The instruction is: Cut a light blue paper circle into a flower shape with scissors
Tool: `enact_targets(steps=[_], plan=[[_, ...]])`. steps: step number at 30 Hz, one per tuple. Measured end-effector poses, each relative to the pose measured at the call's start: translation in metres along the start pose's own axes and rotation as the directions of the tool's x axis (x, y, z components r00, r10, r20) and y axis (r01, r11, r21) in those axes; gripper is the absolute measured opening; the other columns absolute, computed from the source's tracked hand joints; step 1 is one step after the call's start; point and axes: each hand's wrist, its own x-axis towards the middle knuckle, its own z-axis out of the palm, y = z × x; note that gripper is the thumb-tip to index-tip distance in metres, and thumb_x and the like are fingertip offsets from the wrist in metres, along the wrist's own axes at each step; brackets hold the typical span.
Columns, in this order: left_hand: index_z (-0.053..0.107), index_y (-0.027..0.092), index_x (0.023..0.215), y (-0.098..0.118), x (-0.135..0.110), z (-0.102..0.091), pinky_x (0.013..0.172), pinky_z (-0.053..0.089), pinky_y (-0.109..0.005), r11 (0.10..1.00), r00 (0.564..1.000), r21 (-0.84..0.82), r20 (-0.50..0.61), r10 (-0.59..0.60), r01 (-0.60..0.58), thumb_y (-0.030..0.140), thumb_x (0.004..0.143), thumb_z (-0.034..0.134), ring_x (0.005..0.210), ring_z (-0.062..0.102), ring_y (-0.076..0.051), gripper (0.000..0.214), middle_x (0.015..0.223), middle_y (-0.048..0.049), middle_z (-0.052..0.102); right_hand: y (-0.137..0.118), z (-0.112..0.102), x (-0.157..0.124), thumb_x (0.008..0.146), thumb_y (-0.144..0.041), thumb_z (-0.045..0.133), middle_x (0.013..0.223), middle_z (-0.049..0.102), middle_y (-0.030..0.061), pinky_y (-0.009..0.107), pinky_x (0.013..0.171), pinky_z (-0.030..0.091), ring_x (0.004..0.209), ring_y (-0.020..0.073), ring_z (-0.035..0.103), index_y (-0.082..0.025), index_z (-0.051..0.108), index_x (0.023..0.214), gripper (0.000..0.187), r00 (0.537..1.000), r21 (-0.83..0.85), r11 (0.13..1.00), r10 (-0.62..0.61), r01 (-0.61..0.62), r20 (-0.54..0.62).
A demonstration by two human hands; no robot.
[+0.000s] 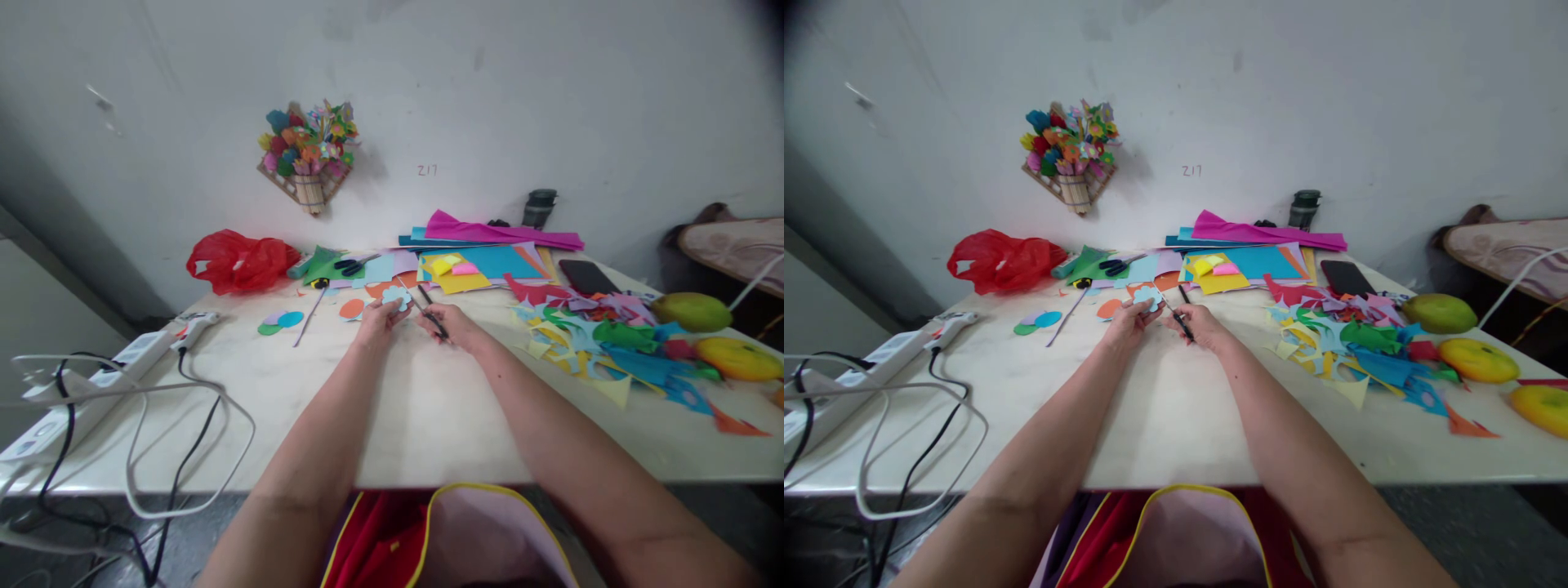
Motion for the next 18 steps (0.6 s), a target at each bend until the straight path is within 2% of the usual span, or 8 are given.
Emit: enact_targets(steps=[7, 18], plan=[[0.065, 0.008, 0.079, -0.0001, 0.0002, -0.0014, 0.081, 0.051, -0.034, 1.000, 1.000, 0.008, 0.008, 0.001, -0.001, 0.011, 0.065, 0.065, 0.074, 0.066, -0.018, 0.015, 0.077, -0.0079, 0.068, 0.0047, 0.0000, 0.0038, 0.061, -0.030, 0.071, 0.042, 0.045, -0.0070, 0.016, 0.030, 0.032, 0.030, 0.0043, 0.038, -0.015, 0.056, 0.076, 0.027, 1.000, 0.052, 0.999, 0.001, -0.001, 0.001], [0.065, 0.009, 0.078, 0.0000, 0.0003, -0.0024, 0.082, 0.051, -0.035, 1.000, 1.000, 0.000, 0.001, 0.003, -0.003, 0.010, 0.066, 0.063, 0.073, 0.066, -0.018, 0.012, 0.077, -0.0070, 0.068, 0.0086, -0.0024, 0.0058, 0.060, -0.031, 0.073, 0.044, 0.045, -0.0057, 0.017, 0.030, 0.032, 0.034, 0.0050, 0.037, -0.014, 0.059, 0.076, 0.027, 0.999, 0.041, 0.999, -0.035, 0.034, 0.012]])
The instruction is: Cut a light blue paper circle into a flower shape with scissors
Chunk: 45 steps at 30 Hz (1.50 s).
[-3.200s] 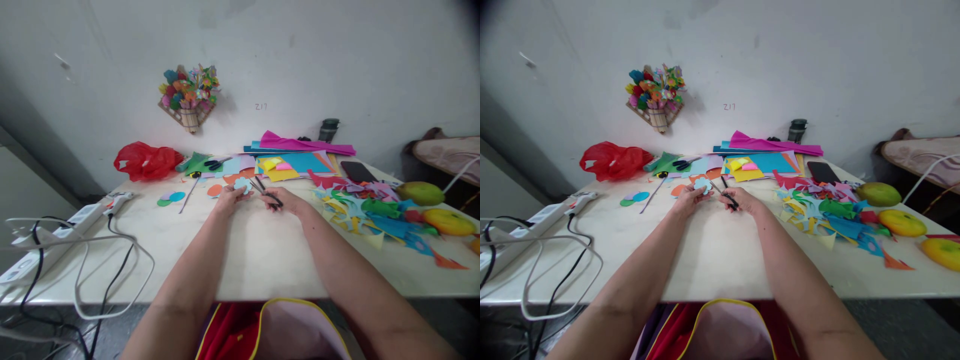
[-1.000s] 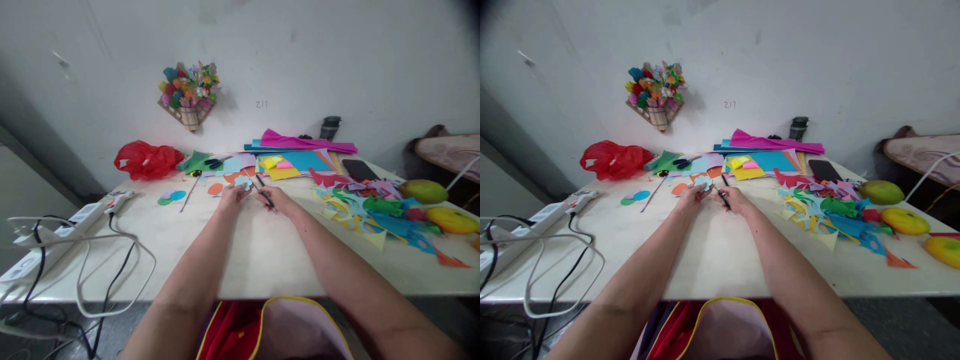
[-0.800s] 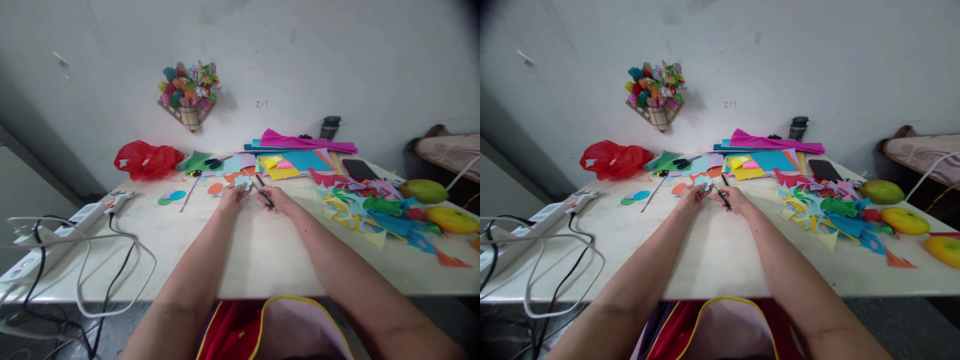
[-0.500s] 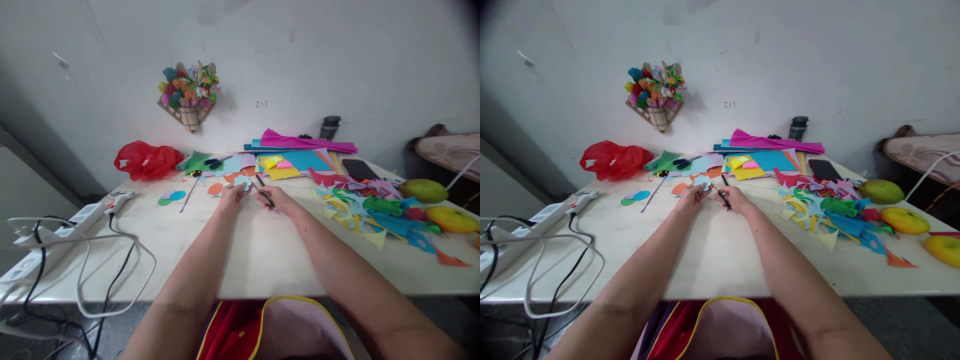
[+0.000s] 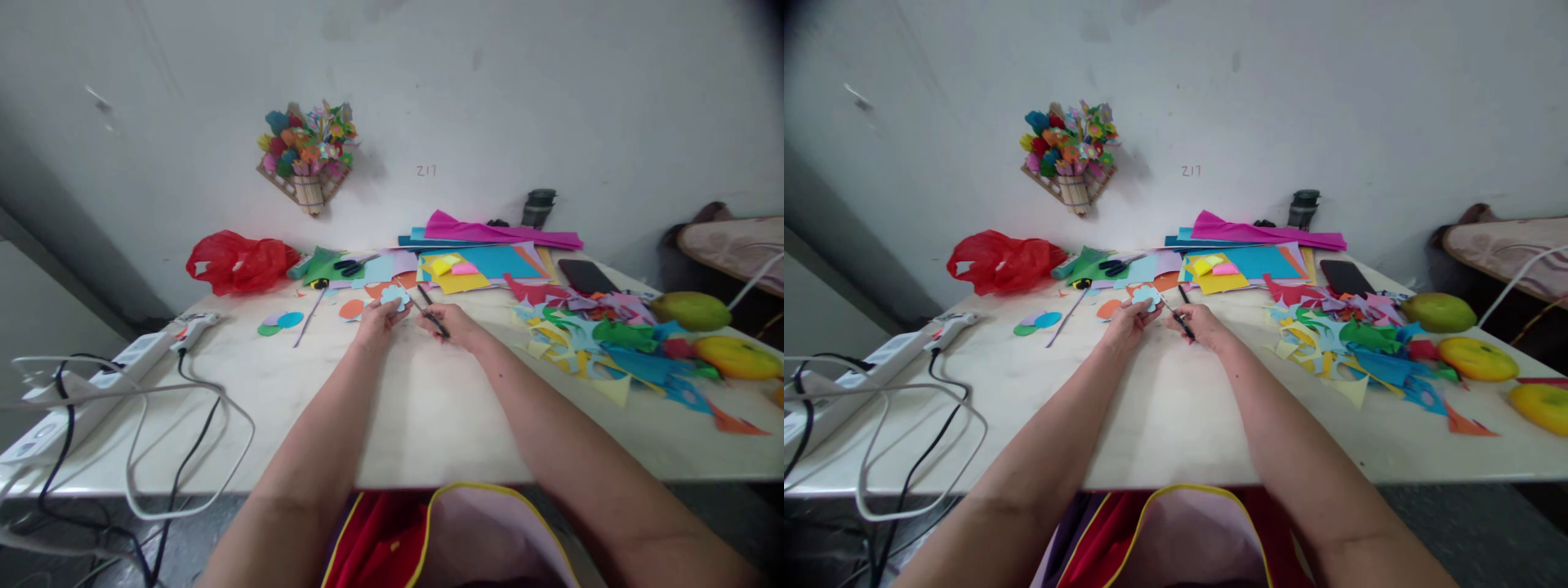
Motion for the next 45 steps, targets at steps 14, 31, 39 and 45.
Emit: enact_targets(steps=[14, 31, 39, 45], plan=[[0.064, 0.010, 0.082, 0.0020, -0.0011, 0.0000, 0.082, 0.050, -0.034, 1.000, 1.000, 0.004, 0.010, -0.006, 0.006, 0.011, 0.068, 0.062, 0.077, 0.066, -0.018, 0.014, 0.078, -0.0068, 0.067, -0.0014, -0.0025, -0.0010, 0.061, -0.033, 0.071, 0.044, 0.045, -0.0056, 0.018, 0.032, 0.031, 0.034, 0.0048, 0.036, -0.014, 0.060, 0.076, 0.027, 1.000, -0.007, 1.000, -0.013, 0.013, 0.013], [0.064, 0.010, 0.082, 0.0021, -0.0013, -0.0021, 0.082, 0.051, -0.035, 0.999, 0.999, 0.030, 0.018, -0.031, 0.031, 0.013, 0.068, 0.063, 0.076, 0.066, -0.019, 0.015, 0.081, -0.0076, 0.068, -0.0028, -0.0047, -0.0026, 0.062, -0.035, 0.069, 0.046, 0.045, -0.0042, 0.017, 0.032, 0.029, 0.036, 0.0046, 0.036, -0.012, 0.061, 0.077, 0.029, 0.999, 0.051, 0.999, 0.006, -0.009, 0.049], [0.063, 0.010, 0.080, 0.0028, -0.0016, -0.0024, 0.083, 0.051, -0.035, 0.998, 0.999, 0.034, 0.021, -0.045, 0.045, 0.011, 0.065, 0.064, 0.077, 0.066, -0.019, 0.015, 0.081, -0.0076, 0.068, -0.0026, -0.0041, -0.0022, 0.059, -0.032, 0.072, 0.045, 0.045, -0.0055, 0.017, 0.033, 0.031, 0.036, 0.0046, 0.037, -0.012, 0.060, 0.077, 0.028, 0.999, 0.041, 0.999, 0.009, -0.011, 0.042], [0.063, 0.010, 0.080, 0.0032, -0.0014, -0.0027, 0.084, 0.050, -0.035, 0.999, 0.999, 0.025, 0.022, -0.044, 0.043, 0.010, 0.066, 0.063, 0.077, 0.066, -0.019, 0.014, 0.083, -0.0080, 0.067, -0.0028, -0.0041, -0.0038, 0.064, -0.029, 0.069, 0.046, 0.046, -0.0045, 0.017, 0.033, 0.031, 0.037, 0.0048, 0.039, -0.013, 0.061, 0.076, 0.022, 0.998, 0.050, 0.999, 0.016, -0.018, 0.055]])
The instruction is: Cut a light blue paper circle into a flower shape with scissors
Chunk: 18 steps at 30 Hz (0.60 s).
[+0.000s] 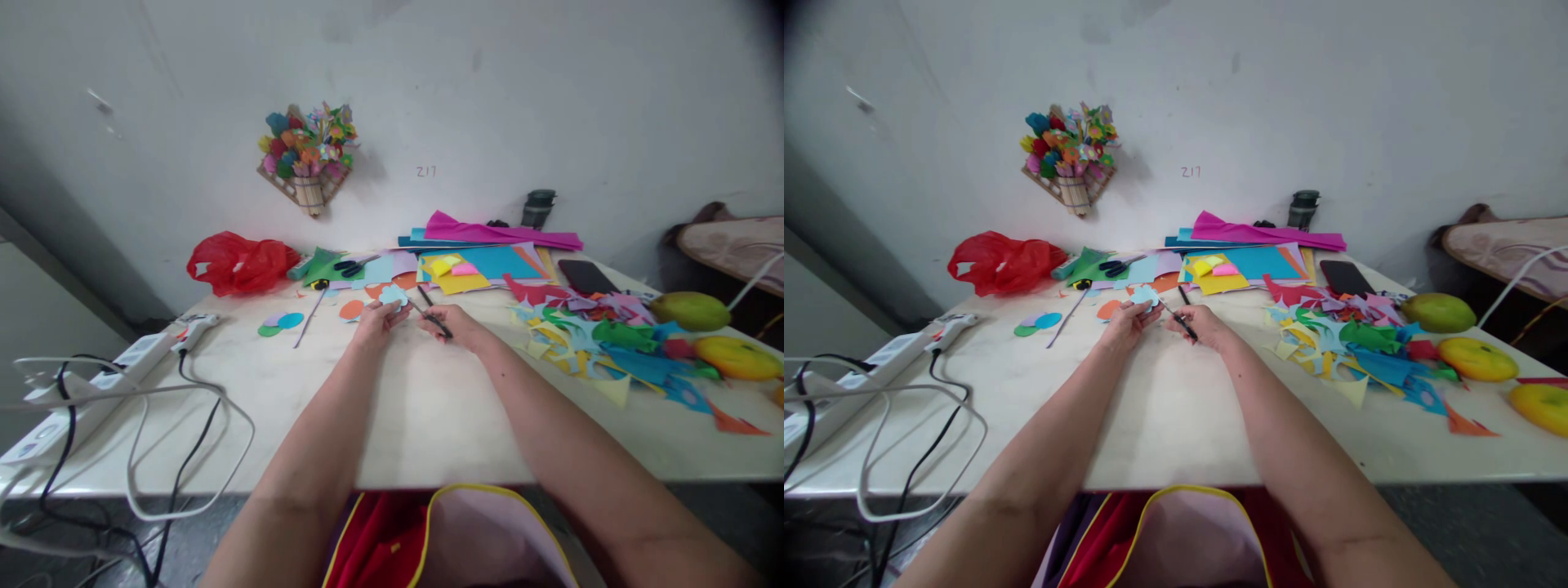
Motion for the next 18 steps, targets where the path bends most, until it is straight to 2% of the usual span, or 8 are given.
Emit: enact_targets(steps=[18], plan=[[0.063, 0.009, 0.082, -0.0012, 0.0011, -0.0009, 0.082, 0.050, -0.034, 1.000, 1.000, 0.019, 0.016, 0.001, -0.001, 0.010, 0.066, 0.064, 0.077, 0.066, -0.019, 0.016, 0.083, -0.0086, 0.067, -0.0033, 0.0005, -0.0033, 0.063, -0.035, 0.069, 0.046, 0.045, -0.0050, 0.016, 0.033, 0.031, 0.037, 0.0048, 0.038, -0.013, 0.060, 0.075, 0.026, 1.000, -0.011, 1.000, 0.005, -0.005, 0.009]])
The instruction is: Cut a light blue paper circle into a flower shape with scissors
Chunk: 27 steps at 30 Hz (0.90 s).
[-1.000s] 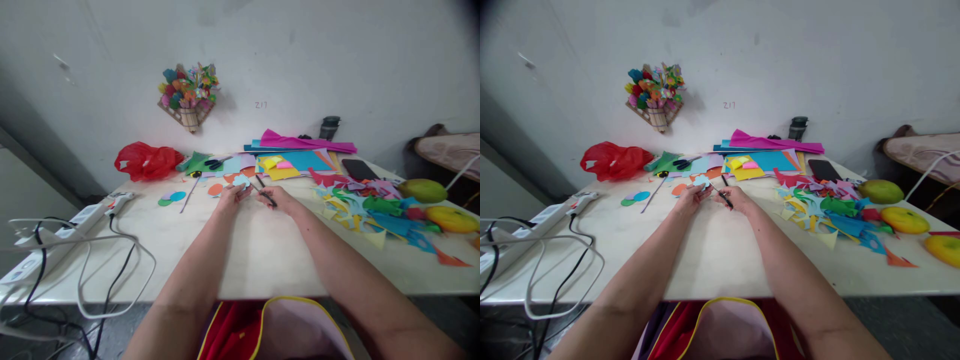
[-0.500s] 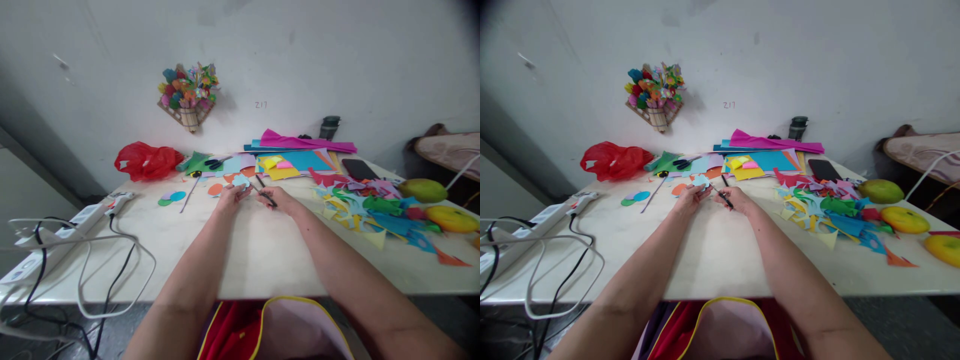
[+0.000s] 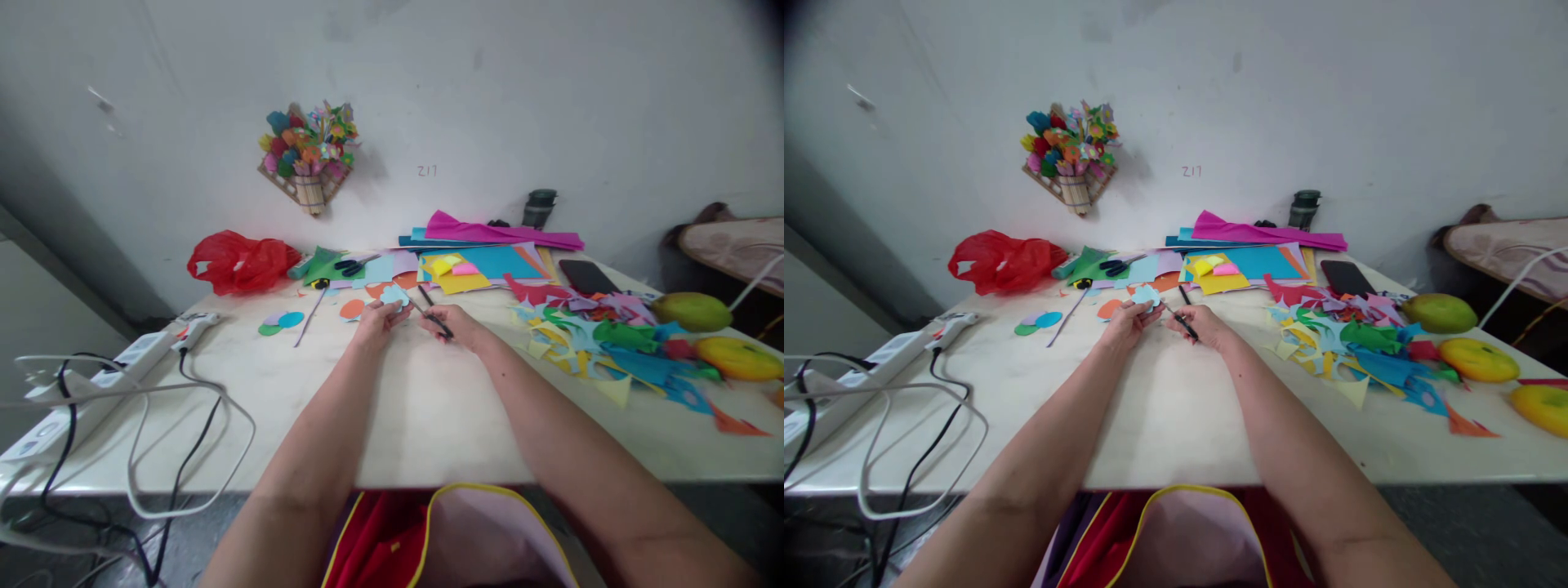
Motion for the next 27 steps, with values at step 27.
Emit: enact_targets(steps=[27], plan=[[0.064, 0.009, 0.081, -0.0005, 0.0003, -0.0004, 0.083, 0.050, -0.033, 1.000, 1.000, -0.010, 0.015, 0.010, -0.010, 0.011, 0.065, 0.064, 0.077, 0.066, -0.019, 0.016, 0.083, -0.0078, 0.067, 0.0045, -0.0037, 0.0051, 0.061, -0.034, 0.070, 0.044, 0.044, -0.0057, 0.019, 0.034, 0.025, 0.035, 0.0043, 0.033, -0.013, 0.060, 0.074, 0.027, 1.000, 0.022, 0.999, -0.025, 0.024, 0.017]])
